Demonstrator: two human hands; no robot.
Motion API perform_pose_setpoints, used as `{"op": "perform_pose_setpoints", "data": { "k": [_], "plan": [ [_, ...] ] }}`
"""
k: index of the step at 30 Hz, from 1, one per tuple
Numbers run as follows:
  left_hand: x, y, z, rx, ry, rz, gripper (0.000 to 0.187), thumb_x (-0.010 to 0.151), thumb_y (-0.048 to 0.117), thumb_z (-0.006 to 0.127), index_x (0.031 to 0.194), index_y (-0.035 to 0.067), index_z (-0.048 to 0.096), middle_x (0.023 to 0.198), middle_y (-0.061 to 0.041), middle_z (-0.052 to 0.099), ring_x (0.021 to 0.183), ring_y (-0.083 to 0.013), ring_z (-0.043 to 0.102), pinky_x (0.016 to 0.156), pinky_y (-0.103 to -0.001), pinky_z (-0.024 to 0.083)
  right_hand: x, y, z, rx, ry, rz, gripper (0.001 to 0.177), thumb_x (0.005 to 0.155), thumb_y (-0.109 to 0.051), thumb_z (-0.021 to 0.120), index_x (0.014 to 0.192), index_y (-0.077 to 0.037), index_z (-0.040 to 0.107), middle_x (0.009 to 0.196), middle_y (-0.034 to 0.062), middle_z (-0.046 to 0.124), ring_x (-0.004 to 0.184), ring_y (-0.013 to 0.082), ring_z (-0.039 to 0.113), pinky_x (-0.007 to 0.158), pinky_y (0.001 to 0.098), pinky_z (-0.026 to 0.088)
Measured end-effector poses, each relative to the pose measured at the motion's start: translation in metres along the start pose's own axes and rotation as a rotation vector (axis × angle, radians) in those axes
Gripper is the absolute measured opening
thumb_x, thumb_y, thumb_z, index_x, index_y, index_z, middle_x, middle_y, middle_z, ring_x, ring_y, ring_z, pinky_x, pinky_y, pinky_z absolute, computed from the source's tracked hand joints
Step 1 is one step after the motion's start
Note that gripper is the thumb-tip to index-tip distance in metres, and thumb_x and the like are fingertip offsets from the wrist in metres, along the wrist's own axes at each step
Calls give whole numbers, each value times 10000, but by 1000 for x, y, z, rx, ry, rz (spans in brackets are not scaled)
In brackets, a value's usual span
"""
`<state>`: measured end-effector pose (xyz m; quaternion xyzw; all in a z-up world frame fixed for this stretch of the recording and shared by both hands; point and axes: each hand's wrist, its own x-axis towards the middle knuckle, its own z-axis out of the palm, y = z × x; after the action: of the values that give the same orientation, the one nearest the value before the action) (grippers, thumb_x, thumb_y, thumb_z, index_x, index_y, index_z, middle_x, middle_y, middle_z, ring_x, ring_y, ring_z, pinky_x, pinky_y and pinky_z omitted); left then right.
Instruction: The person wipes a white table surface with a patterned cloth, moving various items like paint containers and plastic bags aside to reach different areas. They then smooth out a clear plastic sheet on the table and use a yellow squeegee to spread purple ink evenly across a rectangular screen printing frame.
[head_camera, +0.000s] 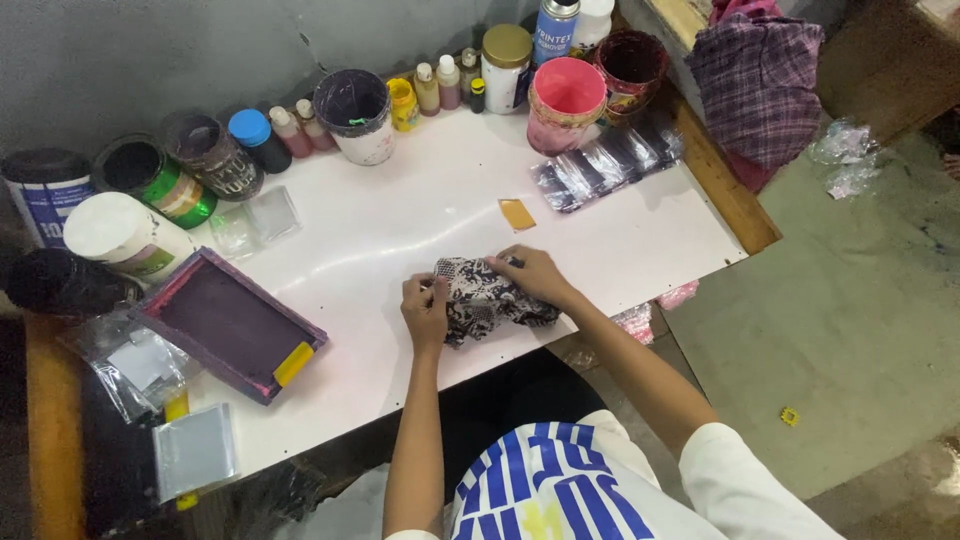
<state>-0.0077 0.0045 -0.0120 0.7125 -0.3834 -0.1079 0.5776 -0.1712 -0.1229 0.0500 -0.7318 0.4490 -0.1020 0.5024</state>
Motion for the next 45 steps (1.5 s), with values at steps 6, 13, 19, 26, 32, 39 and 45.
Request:
{"op": "perform_pose_setpoints", "data": {
  "k": [6,13,19,26,32,39,45],
  "plan": [
    [0,-5,-4,57,106,-196,343,1099,399,529,1106,122,731,971,-78,728,954,-251,700,846,-411,565,20,38,-7,-321,303,-384,255,956,-330,710,1159,-176,702,1219,91,663,1202,315,620,1028,458,504],
    [-12,-20,-8,26,225,-242,385,1103,433,500,915,155,688,749,-46,726,750,-208,703,703,-352,526,-5,-2,19,-444,-124,-456,370,911,-358,719,1209,-139,720,1193,139,733,1161,340,664,1074,479,478],
    [-13,15,-44,443,397,189,126,945,262,770,934,142,806,937,59,751,1050,-155,647,923,-300,517,-21,-27,-8,-168,0,-327,227,982,-277,658,1136,-171,785,1175,54,766,1140,273,692,1062,436,508],
    [23,102,-64,90,334,77,260,1044,272,605,849,153,730,434,17,590,410,-156,600,502,-240,481,-25,-68,-27,-2,179,-435,220,1004,-306,636,1096,-197,802,957,41,801,976,260,745,932,400,561],
    [44,68,-57,29,264,-32,253,1061,252,577,1114,33,693,699,-82,725,623,-209,705,636,-338,556,19,-63,-14,-307,347,-516,282,1017,-378,624,1190,-194,749,1069,69,766,1063,293,705,962,413,536],
    [32,-2,-53,101,194,-101,228,1077,228,539,1194,71,656,904,-90,761,814,-231,751,753,-382,616,16,-65,15,-496,-63,-754,274,941,-171,671,1193,-99,751,1239,182,720,1228,393,618,1097,519,451],
    [27,-14,-55,61,212,-230,245,1069,275,513,1219,124,634,936,-66,747,897,-234,728,848,-380,576,49,-99,25,-544,-202,-651,352,993,-288,605,1218,-54,741,1393,180,638,1355,385,527,1184,504,352]
  ]
}}
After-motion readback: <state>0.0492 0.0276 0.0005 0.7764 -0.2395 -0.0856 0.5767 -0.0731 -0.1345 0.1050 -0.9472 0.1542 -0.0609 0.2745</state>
